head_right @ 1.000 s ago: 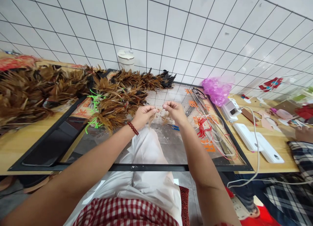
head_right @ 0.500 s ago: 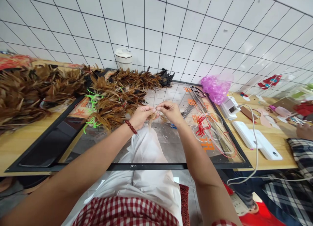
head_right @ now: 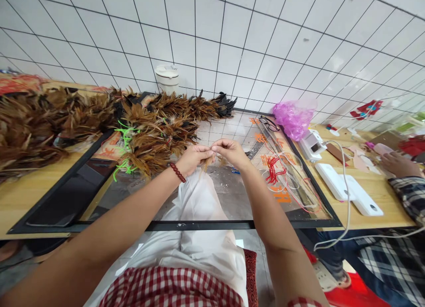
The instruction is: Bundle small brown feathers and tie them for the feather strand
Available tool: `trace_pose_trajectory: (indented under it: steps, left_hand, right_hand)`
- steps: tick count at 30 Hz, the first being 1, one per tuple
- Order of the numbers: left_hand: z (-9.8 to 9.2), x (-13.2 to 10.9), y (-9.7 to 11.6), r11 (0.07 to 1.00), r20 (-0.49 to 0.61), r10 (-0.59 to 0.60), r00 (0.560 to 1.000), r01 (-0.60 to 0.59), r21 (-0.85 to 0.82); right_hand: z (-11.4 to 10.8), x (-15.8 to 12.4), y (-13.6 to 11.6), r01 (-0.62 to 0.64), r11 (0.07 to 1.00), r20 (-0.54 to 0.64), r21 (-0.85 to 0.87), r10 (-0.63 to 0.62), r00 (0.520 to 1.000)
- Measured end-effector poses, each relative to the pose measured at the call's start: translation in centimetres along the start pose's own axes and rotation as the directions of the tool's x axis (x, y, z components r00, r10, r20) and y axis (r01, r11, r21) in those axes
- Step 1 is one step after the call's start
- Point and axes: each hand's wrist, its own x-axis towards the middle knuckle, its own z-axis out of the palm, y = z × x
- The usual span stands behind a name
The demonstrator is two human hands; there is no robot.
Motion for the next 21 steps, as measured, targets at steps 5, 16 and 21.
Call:
trace_pose_trajectory:
  steps: [5, 16, 21]
  left_hand:
    - [0.04, 0.23, -0.37, 0.983, 0.006, 0.020, 1.000, -0.019, -0.181]
    - [-0.15, 0.42, -0.48, 0.979, -0.060, 0.049, 0.997, -0.060, -0.196]
    - [-0.13, 0.41, -0.45, 0.978, -0.082, 0.045, 0.996, -0.061, -0.198]
  right_hand:
    - [0.29, 0.27, 0.16, 0.124, 0.991, -0.142, -0.055, -0.131, 0.981]
    - [0.54, 0.12, -0.04, 0.261, 0.908, -0.014, -0.327, -0.281, 0.960]
    - [0.78, 0.07, 0.00, 0.176, 0.933, -0.119, -0.312, -0.222, 0.968]
